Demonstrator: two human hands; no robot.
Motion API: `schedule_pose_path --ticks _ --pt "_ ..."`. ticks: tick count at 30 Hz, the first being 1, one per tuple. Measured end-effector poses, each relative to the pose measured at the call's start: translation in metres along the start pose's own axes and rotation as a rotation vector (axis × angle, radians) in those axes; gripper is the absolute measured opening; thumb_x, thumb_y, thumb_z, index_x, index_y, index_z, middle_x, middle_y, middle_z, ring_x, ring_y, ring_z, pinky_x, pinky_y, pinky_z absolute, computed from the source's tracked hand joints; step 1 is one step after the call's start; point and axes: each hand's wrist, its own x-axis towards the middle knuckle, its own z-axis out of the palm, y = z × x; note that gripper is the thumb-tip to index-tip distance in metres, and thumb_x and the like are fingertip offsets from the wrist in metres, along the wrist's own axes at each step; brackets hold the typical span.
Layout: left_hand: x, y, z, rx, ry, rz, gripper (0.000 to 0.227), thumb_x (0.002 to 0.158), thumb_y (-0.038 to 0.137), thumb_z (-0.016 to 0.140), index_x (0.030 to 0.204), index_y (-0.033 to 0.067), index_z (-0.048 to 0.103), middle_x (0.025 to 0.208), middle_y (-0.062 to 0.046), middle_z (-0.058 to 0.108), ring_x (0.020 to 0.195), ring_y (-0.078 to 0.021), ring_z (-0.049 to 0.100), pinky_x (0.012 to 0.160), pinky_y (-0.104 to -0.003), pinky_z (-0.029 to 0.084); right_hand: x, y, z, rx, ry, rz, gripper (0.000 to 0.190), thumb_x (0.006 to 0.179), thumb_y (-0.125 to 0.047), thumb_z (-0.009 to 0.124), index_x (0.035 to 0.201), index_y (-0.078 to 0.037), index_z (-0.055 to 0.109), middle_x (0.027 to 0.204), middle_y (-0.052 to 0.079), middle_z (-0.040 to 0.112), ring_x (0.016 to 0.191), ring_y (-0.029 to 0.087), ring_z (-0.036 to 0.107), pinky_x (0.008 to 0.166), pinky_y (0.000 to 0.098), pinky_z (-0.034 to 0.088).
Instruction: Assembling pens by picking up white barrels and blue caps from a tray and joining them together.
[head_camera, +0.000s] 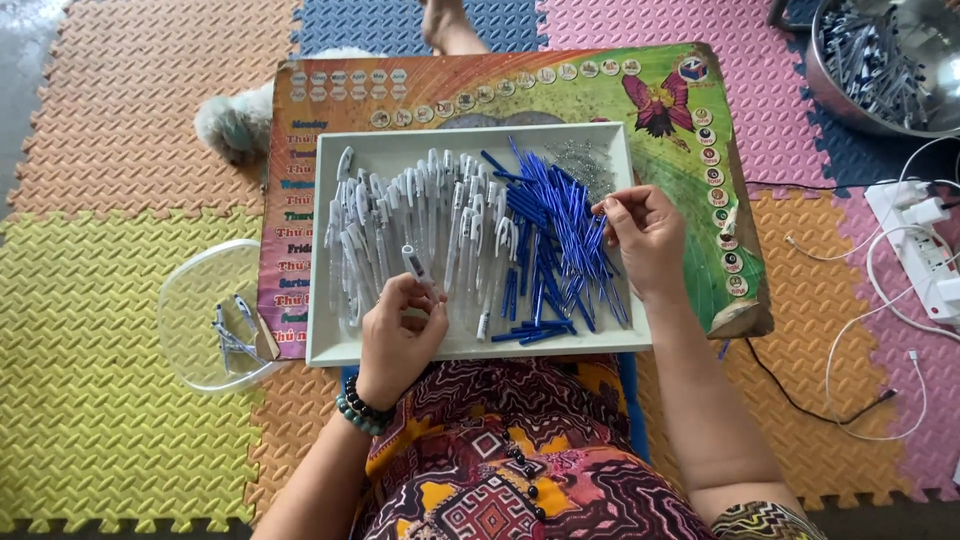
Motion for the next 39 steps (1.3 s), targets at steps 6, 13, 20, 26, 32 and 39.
schedule_pose_path --ticks 6,13,20,26,32,39 --pt "-0.008 -0.011 0.010 0.065 0.012 0.073 0.029 0.097 0.001 0.079 0.120 0.0019 0.062 0.100 -0.020 0.082 0.064 -0.0336 0.083 0.049 -0.038 0.064 0.003 0.002 -0.002 0.010 -0.008 -0.006 0.007 0.113 -0.004 0.075 0.112 0.000 0.070 0.097 0.019 0.081 0.067 0.010 0.068 0.056 0.0206 0.057" --pt "-0.011 -0.016 0.010 0.100 0.024 0.146 0.029 0.099 0.004 0.078 0.124 0.0009 0.065 0.102 -0.020 0.083 0.072 -0.0364 0.085 0.056 -0.039 0.068 -0.002 -0.003 -0.001 0.019 0.033 0.021 0.007 0.110 -0.003 0.076 0.110 0.002 0.071 0.094 0.018 0.081 0.064 0.010 0.067 0.055 0.0203 0.056" --pt "-0.008 -0.014 0.007 0.158 -0.004 0.175 0.021 0.106 0.011 0.075 0.121 0.0005 0.065 0.098 -0.018 0.082 0.072 -0.0365 0.085 0.055 -0.042 0.067 0.000 0.003 0.000 0.018 0.040 0.029 0.006 0.110 -0.002 0.076 0.111 0.001 0.071 0.094 0.017 0.080 0.065 0.011 0.067 0.055 0.0215 0.055" --pt "-0.005 -0.011 0.009 0.193 0.041 0.218 0.021 0.107 0.014 0.077 0.118 0.0003 0.065 0.092 -0.019 0.080 0.070 -0.0370 0.084 0.054 -0.043 0.066 0.003 -0.002 0.002 -0.020 0.018 -0.012 0.005 0.109 -0.002 0.076 0.108 0.002 0.073 0.091 0.017 0.080 0.061 0.011 0.067 0.052 0.0225 0.055" --pt "-0.009 -0.007 0.011 0.154 0.061 0.174 0.022 0.106 0.013 0.079 0.120 0.0017 0.066 0.091 -0.017 0.082 0.068 -0.0340 0.084 0.057 -0.040 0.066 0.000 0.005 -0.003 -0.019 -0.012 0.022 0.006 0.110 -0.003 0.077 0.111 0.001 0.073 0.094 0.016 0.081 0.064 0.010 0.068 0.055 0.0215 0.056" --pt "-0.006 0.000 0.014 0.089 0.064 0.186 0.021 0.104 0.010 0.080 0.119 -0.0003 0.070 0.091 -0.018 0.083 0.064 -0.0349 0.083 0.055 -0.039 0.065 0.000 0.007 -0.003 -0.013 -0.021 0.014 0.007 0.111 -0.004 0.077 0.111 0.001 0.072 0.095 0.016 0.081 0.066 0.011 0.068 0.057 0.0210 0.056"
